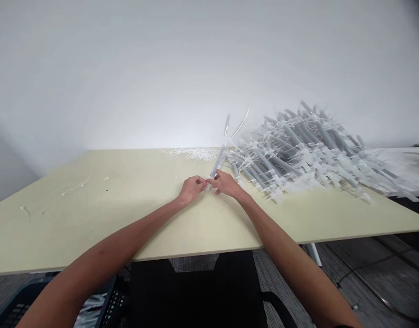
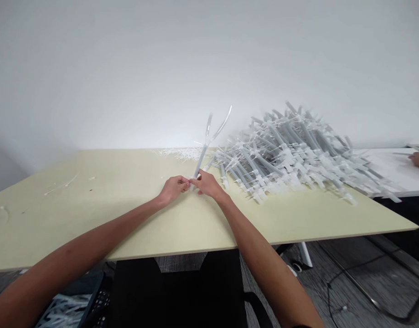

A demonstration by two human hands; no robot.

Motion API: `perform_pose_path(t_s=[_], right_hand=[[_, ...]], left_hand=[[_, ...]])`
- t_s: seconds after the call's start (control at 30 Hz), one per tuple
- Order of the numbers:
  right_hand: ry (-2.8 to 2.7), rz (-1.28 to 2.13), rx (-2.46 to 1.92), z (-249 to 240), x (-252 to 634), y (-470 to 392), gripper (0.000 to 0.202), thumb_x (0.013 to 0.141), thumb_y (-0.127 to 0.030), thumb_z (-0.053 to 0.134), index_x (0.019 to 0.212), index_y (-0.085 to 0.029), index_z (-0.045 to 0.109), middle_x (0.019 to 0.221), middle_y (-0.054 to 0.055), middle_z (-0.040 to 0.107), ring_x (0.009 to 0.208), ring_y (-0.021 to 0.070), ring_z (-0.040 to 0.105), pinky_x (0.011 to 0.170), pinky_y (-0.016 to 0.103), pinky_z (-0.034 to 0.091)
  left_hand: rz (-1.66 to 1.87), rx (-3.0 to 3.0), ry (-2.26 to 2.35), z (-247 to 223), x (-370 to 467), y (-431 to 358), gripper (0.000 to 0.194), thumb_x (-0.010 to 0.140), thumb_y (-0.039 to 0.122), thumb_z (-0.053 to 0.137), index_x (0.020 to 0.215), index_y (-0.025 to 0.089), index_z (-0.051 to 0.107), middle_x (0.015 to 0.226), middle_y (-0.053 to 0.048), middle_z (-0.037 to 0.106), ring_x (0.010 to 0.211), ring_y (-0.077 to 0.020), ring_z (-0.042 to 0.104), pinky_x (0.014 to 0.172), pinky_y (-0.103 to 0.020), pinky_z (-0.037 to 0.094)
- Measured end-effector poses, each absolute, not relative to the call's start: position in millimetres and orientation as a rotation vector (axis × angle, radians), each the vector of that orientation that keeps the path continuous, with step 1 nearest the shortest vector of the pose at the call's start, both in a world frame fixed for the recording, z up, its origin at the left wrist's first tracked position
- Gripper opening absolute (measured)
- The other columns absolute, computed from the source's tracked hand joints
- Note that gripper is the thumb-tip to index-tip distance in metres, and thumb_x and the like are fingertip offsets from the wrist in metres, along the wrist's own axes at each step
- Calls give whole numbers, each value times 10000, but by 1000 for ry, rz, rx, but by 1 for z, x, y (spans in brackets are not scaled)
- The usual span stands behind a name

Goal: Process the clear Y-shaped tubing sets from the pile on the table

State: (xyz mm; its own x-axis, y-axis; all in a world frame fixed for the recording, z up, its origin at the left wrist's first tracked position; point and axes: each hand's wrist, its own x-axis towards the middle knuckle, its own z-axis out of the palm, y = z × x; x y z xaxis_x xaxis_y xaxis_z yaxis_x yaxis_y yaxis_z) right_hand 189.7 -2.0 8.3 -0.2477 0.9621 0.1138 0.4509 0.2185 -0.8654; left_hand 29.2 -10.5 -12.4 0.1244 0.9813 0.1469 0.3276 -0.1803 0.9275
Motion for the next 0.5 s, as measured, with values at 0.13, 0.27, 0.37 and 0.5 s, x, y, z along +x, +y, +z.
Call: perform_pose_path(t_s=[0.13,0.27,0.37,0.5], right_hand=[[-1695,1264,-1090,7,190,-4,263,734,-303,647,916,-191,494,804,23,592,707,134,625,630,289,572],[-1682,1327,-1012,2,190,1,371,632,-246,734,883,-193,466,805,-2,571,735,135,620,695,317,573],[-1689,1319,-1019,-2,189,6,418,581,-218,758,856,-194,445,755,-21,557,697,143,619,647,319,575],[-1706,1298,-1029,-3,189,8,399,588,-190,740,853,-186,442,724,-22,554,636,136,613,615,315,570]], left_hand=[[1056,1601,1249,-13,26,-5,77,695,182,575,757,145,600,688,-18,625,580,-93,527,582,-223,427],[1023,1572,1212,-13,22,-1,124,670,192,640,768,127,603,681,-29,620,594,-100,538,607,-239,444],[964,1556,1104,-13,15,3,174,681,224,667,795,106,610,664,-36,616,600,-107,549,627,-259,455],[843,1530,868,-14,2,11,263,732,279,655,906,83,639,756,-71,647,681,-122,586,730,-302,473]])
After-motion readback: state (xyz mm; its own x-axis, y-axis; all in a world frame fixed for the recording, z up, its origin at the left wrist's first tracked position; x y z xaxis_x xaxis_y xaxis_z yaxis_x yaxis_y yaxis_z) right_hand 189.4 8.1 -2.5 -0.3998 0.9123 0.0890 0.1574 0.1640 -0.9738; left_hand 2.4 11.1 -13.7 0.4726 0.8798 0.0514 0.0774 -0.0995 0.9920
